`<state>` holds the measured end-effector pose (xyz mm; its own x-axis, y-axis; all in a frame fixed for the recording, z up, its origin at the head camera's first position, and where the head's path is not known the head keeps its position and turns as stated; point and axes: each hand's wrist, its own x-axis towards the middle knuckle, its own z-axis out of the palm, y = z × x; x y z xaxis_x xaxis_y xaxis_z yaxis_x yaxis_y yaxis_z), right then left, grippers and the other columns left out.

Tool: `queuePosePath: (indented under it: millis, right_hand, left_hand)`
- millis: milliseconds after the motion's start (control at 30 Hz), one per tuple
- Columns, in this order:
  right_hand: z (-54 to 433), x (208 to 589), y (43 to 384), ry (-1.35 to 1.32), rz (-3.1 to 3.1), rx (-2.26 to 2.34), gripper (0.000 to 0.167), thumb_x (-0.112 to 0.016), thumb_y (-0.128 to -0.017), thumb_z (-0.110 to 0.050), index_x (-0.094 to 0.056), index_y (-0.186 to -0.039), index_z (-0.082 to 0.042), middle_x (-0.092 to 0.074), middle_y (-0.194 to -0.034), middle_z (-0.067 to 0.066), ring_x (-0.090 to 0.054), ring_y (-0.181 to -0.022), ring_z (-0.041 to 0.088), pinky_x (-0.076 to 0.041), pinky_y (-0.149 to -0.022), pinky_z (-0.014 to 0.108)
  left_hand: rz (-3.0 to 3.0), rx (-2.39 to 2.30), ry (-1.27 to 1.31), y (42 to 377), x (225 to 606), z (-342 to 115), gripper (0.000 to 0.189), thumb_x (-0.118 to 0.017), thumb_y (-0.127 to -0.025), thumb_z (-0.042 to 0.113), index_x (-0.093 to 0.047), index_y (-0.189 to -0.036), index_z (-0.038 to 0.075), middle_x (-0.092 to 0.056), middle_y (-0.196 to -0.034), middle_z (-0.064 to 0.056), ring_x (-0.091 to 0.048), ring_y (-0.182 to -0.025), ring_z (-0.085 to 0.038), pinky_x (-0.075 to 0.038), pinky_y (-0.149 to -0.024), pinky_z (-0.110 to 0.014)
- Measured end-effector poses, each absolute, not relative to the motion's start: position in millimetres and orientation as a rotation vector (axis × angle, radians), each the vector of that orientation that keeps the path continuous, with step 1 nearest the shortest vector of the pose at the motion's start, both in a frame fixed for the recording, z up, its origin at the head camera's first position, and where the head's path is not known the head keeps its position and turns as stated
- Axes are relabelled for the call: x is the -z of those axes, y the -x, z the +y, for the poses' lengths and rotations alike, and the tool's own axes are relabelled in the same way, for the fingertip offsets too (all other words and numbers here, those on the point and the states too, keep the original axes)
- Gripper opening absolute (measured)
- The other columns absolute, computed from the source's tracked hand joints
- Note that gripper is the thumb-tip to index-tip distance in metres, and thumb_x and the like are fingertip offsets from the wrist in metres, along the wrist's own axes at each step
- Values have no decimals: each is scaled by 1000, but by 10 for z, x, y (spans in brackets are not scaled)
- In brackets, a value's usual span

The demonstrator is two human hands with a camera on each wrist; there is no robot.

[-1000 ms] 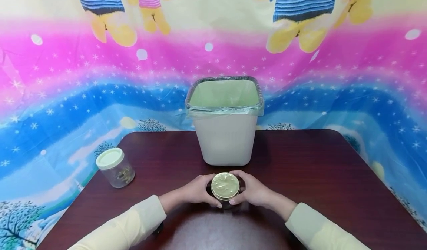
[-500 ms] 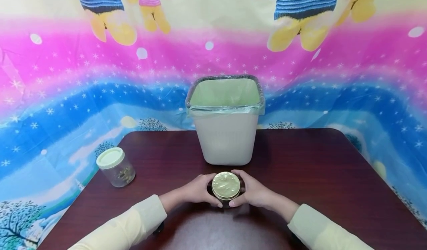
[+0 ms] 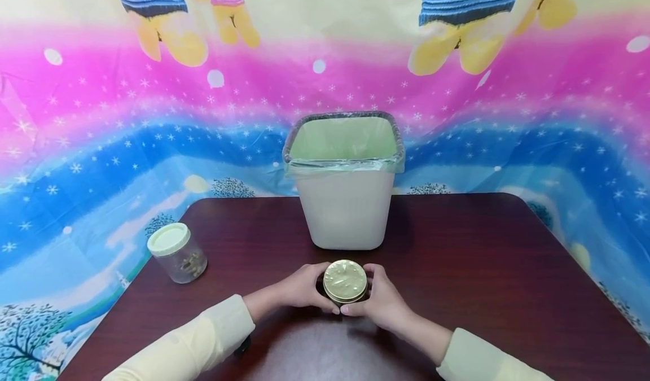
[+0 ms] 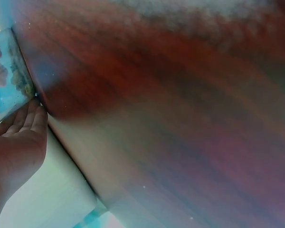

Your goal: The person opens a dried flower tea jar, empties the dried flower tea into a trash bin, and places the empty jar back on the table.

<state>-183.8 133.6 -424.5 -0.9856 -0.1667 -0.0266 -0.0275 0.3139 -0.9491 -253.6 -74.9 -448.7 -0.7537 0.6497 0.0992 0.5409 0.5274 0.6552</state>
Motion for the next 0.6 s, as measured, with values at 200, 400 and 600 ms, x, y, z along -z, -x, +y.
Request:
queuePosePath:
  millis: [200,400,600]
  right_hand:
    - [1278,4279,1832,88,2553,1712,91,-92,-59,-5,-35,-129,7,-52,-127,30,-56,-115,40,-52,-87,41]
    - [1278,4283,1838,133,2607,1660,87,-91,-61,-6,-36,-128,8,-52,-126,30,-56,-113,42,-52,-86,44]
    - [1331,4303,1884,170,2528,1726,82,-90,-63,-5,-40,-127,6,-52,-127,25,-57,-112,39,-52,-86,40]
  left_hand:
    - [2595,-1041,-1021,2538,4476,-747,66,-93,-61,35,-62,-116,15,-64,-101,13,-58,-93,1,-47,-84,-19]
    - [2606,-1024,-1019,2538,4472,-750,66,-93,-62,36,-62,-116,15,-64,-101,13,-58,-94,0,-46,-84,-19]
    - [2604,-1020,-1000,2536,4459,-742,67,-93,-61,36,-61,-117,15,-64,-101,13,-58,-94,0,-46,-84,-20]
